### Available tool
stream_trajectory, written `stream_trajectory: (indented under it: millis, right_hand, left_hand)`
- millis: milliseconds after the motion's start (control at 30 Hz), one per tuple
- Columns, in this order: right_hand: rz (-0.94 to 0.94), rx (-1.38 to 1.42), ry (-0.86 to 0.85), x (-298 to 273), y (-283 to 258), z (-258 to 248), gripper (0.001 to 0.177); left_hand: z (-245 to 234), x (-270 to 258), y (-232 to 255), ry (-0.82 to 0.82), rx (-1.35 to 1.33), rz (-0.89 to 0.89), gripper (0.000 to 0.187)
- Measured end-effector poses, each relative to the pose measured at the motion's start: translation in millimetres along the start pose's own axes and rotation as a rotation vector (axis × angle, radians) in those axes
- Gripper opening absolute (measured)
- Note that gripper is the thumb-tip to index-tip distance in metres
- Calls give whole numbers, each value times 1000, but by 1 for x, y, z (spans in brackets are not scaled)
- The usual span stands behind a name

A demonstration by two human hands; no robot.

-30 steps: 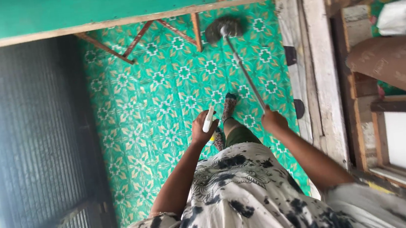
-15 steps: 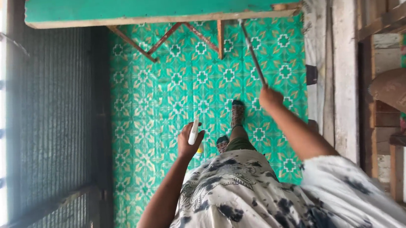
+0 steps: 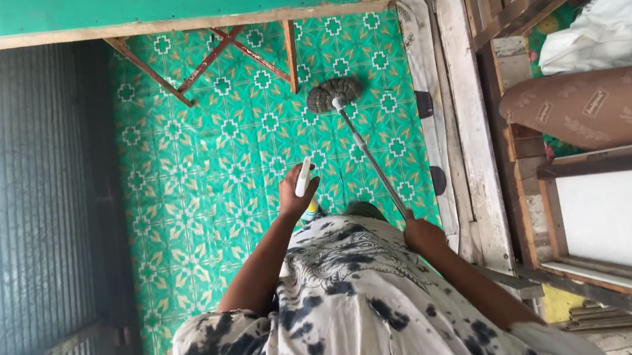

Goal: The person is mopping a green patterned tiled floor on a balcony or porch using a mop and a spray bottle.

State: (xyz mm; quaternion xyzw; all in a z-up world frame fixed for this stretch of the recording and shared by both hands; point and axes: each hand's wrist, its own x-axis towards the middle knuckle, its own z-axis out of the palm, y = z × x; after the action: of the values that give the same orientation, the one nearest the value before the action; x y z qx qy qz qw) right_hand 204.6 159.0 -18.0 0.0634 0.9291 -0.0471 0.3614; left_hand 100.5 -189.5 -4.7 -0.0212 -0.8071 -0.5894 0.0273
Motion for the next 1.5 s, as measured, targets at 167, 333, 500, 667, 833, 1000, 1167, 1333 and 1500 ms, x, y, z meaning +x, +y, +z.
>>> stream_trajectory:
  millis: [167,333,500,667,833,1000,1167,1333,1500]
  right_hand:
    - [11,6,96,72,-34,-23,58]
    - [32,36,129,77,-47,-1,48]
    - [69,97,80,-44,-13,74,59]
    - [110,145,-13,-211,48,200,65]
    - [106,233,43,-286,83,254,62]
    - [189,198,-31,-290,61,237,59]
    - [169,169,22,-203,34,212,61]
    - [197,149,116,-90,-4,178,57]
    - [221,311,194,-88,-53,105,70]
  left_hand:
    - [-1,-35,5,31,28,19,37]
    - [-15,-86,0,63,100,-76,38]
    - [-17,-150,-23,126,127,48,39]
    - [-15,-228,-20,36,85,-34,36]
    - [-2,-239,-37,105,79,-7,40]
    - [-19,-255,-3,30,81,-162,38]
    - [-20,-255,-8,-37,121,-19,40]
    - [-33,-261,0,-148,56,-56,36]
    - [-39,-265,-18,-206,39,49,40]
